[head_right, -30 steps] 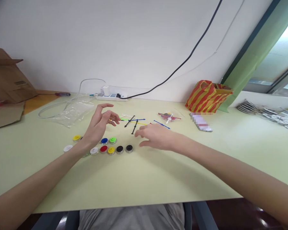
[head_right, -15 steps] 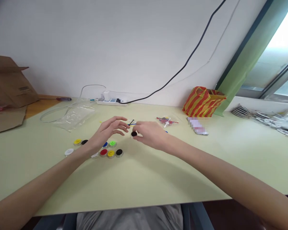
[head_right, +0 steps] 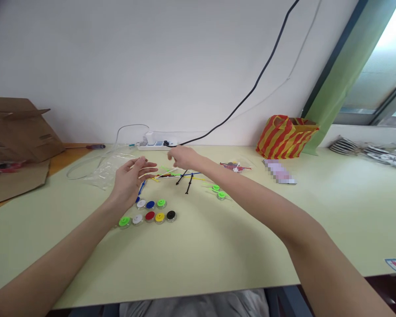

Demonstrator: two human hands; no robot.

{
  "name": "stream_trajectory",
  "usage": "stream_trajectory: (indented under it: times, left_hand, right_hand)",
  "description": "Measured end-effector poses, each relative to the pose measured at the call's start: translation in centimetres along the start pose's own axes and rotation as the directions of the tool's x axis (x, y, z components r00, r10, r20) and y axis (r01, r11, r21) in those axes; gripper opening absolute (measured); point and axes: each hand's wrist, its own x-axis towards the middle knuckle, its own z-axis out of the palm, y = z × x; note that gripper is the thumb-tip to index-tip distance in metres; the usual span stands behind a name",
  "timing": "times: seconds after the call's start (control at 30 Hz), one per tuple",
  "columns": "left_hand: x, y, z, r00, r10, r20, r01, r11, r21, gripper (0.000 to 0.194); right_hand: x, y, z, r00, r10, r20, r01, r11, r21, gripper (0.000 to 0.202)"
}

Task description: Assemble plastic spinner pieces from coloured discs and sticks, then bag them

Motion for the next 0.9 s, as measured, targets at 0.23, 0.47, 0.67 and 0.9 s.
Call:
stream_trajectory:
  times: [0.23,0.47,0.67,0.9]
  left_hand:
    - [0.5,-0.6,-0.2,0.999,0.004,-0.033,-0.005,0.999,-0.042,0.038]
    - [-0.5,-0.6,0.5,0.989,0.028,0.148,-0.028,1.000,-0.003,0.038]
    - [-1.2,-0.4,0.7,0.955,0.065,0.289,-0.093,0.992,0.086,0.036]
    - [-2.8,0.0,1.9,0.832,-0.042,0.554,-0.083,0.977,0.198,0.033]
  right_hand:
    - [0.8,3.1,3.4,0.978,-0.080,0.192,0.085,0.996,-0.019,0.027]
    - [0.6,3.3,4.8,0.973,-0.114,0.200,0.116,0.993,-0.001,0.013]
    - [-1.2,3.3,3.4,0.994,-0.102,0.040,0.096,0.986,0.135,0.007]
    - [-10.4,1.4,3.5,0.965,0.210,-0.157,0.035,0.489,0.872,0.030]
